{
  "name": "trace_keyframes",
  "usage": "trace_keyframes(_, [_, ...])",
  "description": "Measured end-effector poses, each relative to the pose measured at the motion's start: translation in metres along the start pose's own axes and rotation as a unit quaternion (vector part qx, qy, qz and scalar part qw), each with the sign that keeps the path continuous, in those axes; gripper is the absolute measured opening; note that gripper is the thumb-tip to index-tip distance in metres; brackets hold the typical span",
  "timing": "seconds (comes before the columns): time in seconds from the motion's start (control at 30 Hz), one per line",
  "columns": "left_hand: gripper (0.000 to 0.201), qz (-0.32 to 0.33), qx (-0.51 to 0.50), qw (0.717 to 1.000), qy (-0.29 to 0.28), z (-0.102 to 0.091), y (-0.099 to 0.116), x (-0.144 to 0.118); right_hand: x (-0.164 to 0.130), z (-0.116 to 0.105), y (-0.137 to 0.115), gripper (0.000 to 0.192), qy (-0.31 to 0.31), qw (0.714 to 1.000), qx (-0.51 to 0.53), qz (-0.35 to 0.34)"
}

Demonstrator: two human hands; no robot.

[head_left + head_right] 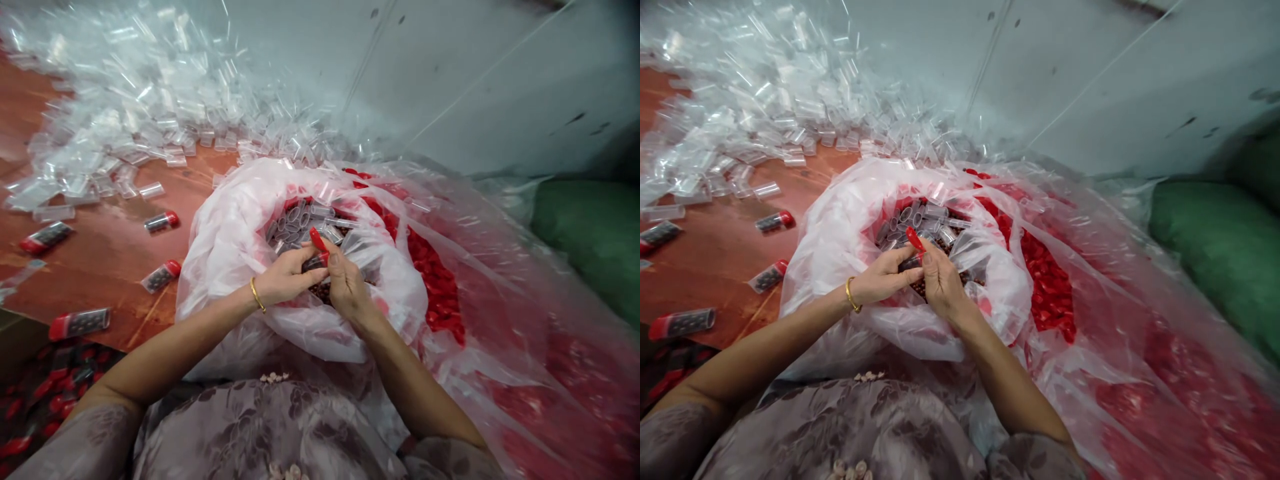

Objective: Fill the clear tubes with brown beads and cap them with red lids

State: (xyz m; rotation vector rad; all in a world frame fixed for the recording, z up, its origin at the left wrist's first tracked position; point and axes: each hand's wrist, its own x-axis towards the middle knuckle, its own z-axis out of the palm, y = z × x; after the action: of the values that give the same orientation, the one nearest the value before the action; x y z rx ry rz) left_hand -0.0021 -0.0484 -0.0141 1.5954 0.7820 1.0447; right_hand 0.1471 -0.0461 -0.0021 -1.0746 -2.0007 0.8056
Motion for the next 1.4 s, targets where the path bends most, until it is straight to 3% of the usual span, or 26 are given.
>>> trace_keyframes(0.17, [0.027, -0.035, 0.100, 0.994, 0.000, 0.002, 0.002, 0.002, -0.011, -0.002, 0.018, 0.056, -0.038, 0.999, -0.024, 0.014])
trace_keyframes(0.27, [0.029, -0.074, 0.086, 0.993, -0.035, 0.005, 0.002, 0.006, -0.006, -0.016, 0.026, 0.059, -0.060, 0.998, -0.025, 0.000])
trace_keyframes(0.4, [0.030, -0.065, 0.025, 0.995, -0.076, 0.006, -0.003, 0.007, 0.023, -0.039, 0.009, 0.068, -0.076, 0.977, -0.120, -0.162])
trace_keyframes(0.47, [0.030, -0.063, 0.021, 0.997, -0.049, 0.005, -0.005, 0.006, 0.036, -0.046, -0.003, 0.068, -0.117, 0.943, -0.191, -0.245])
trace_keyframes(0.53, [0.031, -0.068, 0.034, 0.997, -0.001, 0.004, -0.005, 0.006, 0.042, -0.050, -0.010, 0.068, -0.113, 0.920, -0.255, -0.276])
trace_keyframes(0.7, [0.033, -0.042, 0.017, 0.993, 0.105, 0.006, -0.002, 0.007, 0.018, -0.032, -0.005, 0.080, -0.015, 0.898, -0.377, -0.226])
trace_keyframes(0.9, [0.031, -0.030, 0.053, 0.988, 0.139, 0.008, -0.001, 0.007, 0.000, 0.008, 0.004, 0.077, 0.120, 0.910, -0.363, -0.160])
trace_keyframes(1.13, [0.039, -0.025, 0.066, 0.986, 0.153, 0.006, -0.004, 0.004, 0.012, 0.010, 0.018, 0.066, 0.126, 0.901, -0.332, -0.249])
trace_keyframes(1.3, [0.045, 0.038, 0.075, 0.975, 0.208, 0.008, 0.002, 0.003, 0.010, 0.015, 0.004, 0.083, 0.082, 0.938, -0.259, -0.217])
trace_keyframes(1.4, [0.039, 0.038, 0.040, 0.960, 0.276, -0.008, 0.016, -0.010, 0.005, -0.011, -0.005, 0.082, 0.104, 0.947, -0.236, -0.191])
